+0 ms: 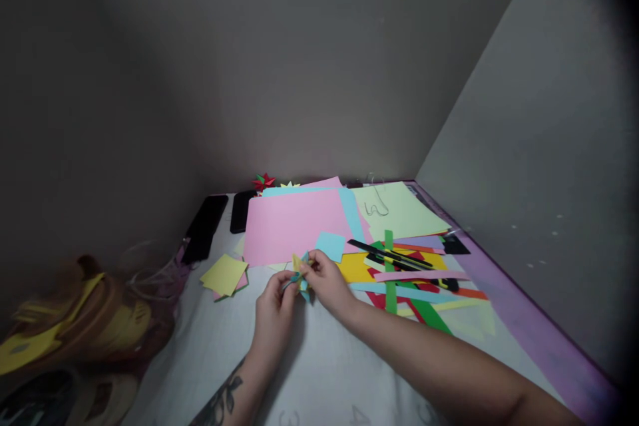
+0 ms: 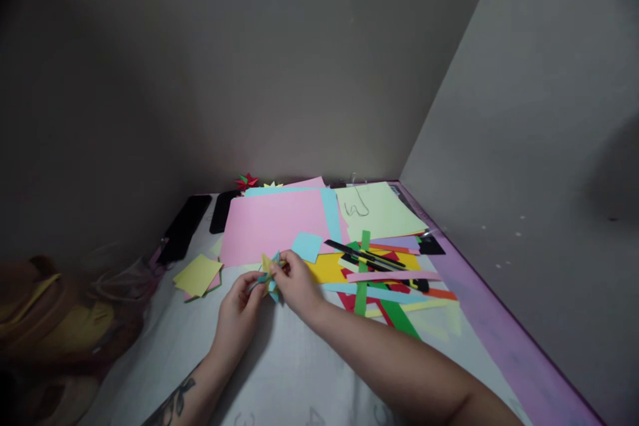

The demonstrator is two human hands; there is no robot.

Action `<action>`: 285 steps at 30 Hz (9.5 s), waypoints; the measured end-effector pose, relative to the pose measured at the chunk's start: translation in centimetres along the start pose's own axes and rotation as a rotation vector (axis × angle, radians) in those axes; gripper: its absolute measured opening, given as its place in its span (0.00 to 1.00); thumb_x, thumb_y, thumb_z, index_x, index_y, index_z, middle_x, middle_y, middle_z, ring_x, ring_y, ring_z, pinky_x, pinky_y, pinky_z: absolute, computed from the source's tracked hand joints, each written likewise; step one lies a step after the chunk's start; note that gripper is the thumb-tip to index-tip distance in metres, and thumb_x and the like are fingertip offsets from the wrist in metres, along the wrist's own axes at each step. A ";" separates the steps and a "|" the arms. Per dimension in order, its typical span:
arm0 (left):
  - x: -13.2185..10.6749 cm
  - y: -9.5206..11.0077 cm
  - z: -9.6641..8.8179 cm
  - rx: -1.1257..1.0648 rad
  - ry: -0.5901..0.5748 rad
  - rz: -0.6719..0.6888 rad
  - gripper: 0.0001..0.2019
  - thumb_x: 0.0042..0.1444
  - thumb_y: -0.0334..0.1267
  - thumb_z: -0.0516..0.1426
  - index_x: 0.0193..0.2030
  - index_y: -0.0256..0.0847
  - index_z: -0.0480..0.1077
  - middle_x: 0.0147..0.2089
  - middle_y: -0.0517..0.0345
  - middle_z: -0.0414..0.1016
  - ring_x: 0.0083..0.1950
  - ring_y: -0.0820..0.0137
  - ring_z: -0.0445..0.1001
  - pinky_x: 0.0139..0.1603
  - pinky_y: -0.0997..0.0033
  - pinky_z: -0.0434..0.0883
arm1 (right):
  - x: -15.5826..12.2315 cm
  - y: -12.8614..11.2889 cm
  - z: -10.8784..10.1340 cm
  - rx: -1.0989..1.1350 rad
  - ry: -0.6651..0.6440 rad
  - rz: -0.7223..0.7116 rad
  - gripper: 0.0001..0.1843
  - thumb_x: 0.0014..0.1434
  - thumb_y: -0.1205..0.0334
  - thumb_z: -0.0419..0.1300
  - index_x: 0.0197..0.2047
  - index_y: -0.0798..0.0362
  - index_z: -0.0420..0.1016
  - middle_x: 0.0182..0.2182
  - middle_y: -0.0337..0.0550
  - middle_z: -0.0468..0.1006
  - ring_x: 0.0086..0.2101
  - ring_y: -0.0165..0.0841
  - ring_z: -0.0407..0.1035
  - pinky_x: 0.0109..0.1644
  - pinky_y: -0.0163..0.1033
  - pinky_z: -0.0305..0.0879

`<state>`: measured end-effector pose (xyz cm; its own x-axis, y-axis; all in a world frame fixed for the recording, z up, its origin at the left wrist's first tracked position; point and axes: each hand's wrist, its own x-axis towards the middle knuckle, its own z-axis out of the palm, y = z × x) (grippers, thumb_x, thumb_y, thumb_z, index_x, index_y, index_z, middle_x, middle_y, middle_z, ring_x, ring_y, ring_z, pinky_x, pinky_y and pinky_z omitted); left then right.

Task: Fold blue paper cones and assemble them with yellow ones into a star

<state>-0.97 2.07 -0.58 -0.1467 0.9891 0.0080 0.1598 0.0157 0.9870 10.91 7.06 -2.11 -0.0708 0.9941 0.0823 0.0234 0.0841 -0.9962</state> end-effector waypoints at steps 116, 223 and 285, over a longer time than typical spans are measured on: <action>1.8 1.1 -1.3 -0.208 0.020 -0.237 0.17 0.39 0.34 0.62 0.37 0.40 0.63 0.19 0.72 0.64 0.16 0.79 0.60 0.19 0.80 0.56 | -0.6 -0.7 -0.5 0.200 -0.122 0.203 0.17 0.45 0.64 0.63 0.40 0.52 0.65 0.17 0.25 0.63 0.17 0.23 0.57 0.21 0.28 0.53; 1.8 1.3 -3.0 -0.461 -0.073 -0.366 0.32 0.38 0.40 0.69 0.50 0.34 0.65 0.28 0.58 0.76 0.28 0.72 0.73 0.31 0.76 0.67 | -0.6 -1.1 -2.5 -0.504 -0.226 -0.709 0.21 0.49 0.78 0.54 0.40 0.46 0.75 0.55 0.46 0.63 0.55 0.42 0.58 0.56 0.54 0.59; 0.5 0.5 -1.9 0.157 0.028 0.102 0.18 0.50 0.33 0.59 0.48 0.41 0.63 0.33 0.59 0.78 0.33 0.69 0.77 0.34 0.74 0.69 | -1.6 -1.9 -1.8 -0.400 -0.110 -0.507 0.03 0.57 0.67 0.59 0.34 0.50 0.75 0.39 0.44 0.64 0.43 0.36 0.65 0.49 0.45 0.63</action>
<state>-2.84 2.30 0.20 -0.1485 0.9824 0.1130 0.3254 -0.0594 0.9437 12.77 5.48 -0.29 -0.2720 0.8135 0.5141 0.3278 0.5806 -0.7453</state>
